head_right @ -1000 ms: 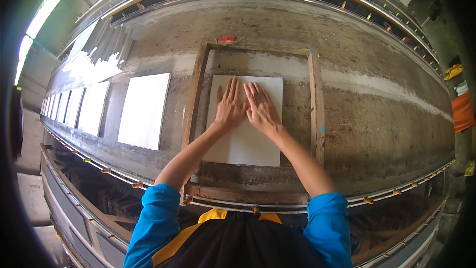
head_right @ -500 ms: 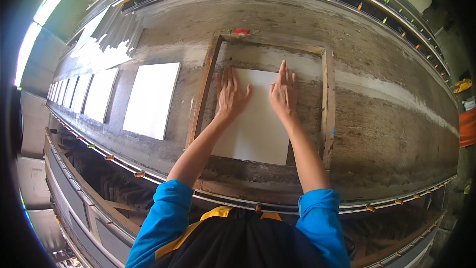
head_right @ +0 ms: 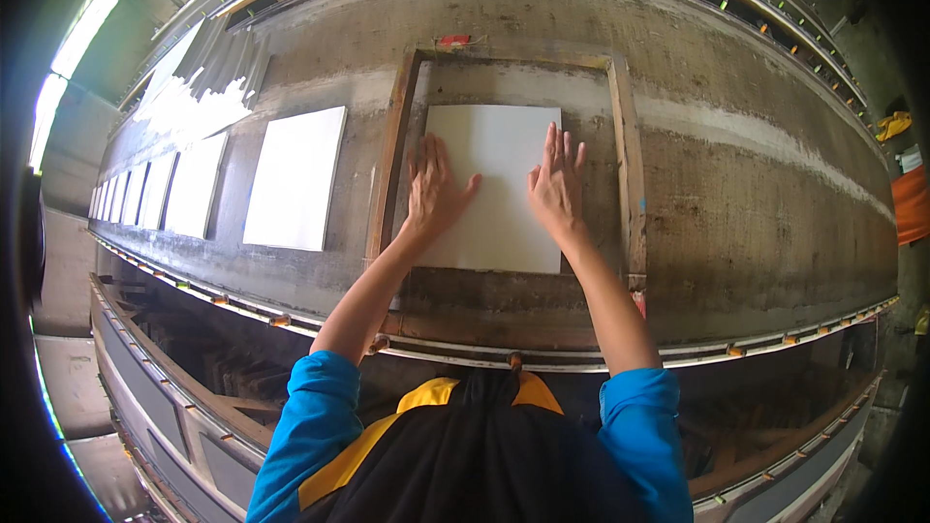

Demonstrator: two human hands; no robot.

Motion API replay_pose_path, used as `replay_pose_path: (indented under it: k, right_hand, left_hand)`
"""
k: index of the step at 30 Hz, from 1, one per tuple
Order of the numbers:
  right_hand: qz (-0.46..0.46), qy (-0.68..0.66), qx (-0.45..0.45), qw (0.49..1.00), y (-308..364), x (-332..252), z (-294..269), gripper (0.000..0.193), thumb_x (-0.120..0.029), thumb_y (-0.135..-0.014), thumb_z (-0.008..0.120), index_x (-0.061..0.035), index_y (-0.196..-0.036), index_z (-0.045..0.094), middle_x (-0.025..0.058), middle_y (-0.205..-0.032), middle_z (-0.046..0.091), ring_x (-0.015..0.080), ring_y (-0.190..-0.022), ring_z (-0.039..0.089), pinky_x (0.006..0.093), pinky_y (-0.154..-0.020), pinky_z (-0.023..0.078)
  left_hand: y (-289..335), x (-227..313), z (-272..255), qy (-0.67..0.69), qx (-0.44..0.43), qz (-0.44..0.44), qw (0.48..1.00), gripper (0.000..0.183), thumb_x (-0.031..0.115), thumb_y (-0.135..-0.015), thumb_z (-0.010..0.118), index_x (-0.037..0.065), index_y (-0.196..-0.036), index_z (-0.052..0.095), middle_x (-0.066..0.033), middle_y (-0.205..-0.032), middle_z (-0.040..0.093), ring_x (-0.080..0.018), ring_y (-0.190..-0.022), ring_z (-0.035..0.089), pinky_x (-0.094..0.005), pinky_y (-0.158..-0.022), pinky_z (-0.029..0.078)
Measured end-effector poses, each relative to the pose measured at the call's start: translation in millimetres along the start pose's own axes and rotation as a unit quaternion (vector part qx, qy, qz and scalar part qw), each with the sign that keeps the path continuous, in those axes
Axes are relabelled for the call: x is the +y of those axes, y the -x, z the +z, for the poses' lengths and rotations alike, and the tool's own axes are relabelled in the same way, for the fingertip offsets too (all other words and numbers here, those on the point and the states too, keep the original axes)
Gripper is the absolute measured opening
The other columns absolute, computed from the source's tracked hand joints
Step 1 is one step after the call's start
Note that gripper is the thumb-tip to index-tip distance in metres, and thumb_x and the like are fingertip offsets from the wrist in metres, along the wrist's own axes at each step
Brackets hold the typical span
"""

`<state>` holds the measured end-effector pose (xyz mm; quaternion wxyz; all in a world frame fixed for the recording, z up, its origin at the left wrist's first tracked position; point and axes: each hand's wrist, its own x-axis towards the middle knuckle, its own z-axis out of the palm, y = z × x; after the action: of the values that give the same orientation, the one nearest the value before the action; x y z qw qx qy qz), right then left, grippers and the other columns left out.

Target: The person repeatedly picks up white rectangular panels from a stack on a conveyor belt and places them into a wooden frame. They adjust the panels within the frame using both hands before moving the frame aside and repeating the process with the next panel.

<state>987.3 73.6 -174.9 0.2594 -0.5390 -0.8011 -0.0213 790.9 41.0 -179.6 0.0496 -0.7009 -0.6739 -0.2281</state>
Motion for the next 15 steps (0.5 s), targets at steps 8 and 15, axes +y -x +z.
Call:
replay_pose_path:
  k: [8,15]
  right_hand:
    - [-0.036,0.075,-0.033,0.996,45.5,-14.0,-28.4,0.066,-0.015,-0.081,0.048,0.0014,-0.135,0.013,0.0211,-0.131,0.035,0.0328,-0.125,0.03,0.0551,-0.103,0.009]
    - [0.088,-0.079,-0.05,0.992,61.6,19.8,-101.8,0.058,-0.026,-0.085,0.05,-0.0085,-0.134,0.025,0.0212,-0.124,0.043,0.0328,-0.115,0.043,0.0473,-0.099,0.026]
  left_hand:
    - [32.8,9.7,-25.6,-0.047,-0.05,0.002,0.998,0.088,0.051,-0.075,0.053,-0.016,-0.125,0.025,-0.0309,-0.13,0.028,-0.0361,-0.126,0.022,-0.047,-0.106,0.005]
    - [14.7,7.3,-125.6,0.147,-0.309,-0.068,0.937,0.059,0.045,-0.08,0.053,-0.005,-0.111,0.046,-0.0224,-0.125,0.038,-0.0332,-0.119,0.033,-0.0476,-0.096,0.029]
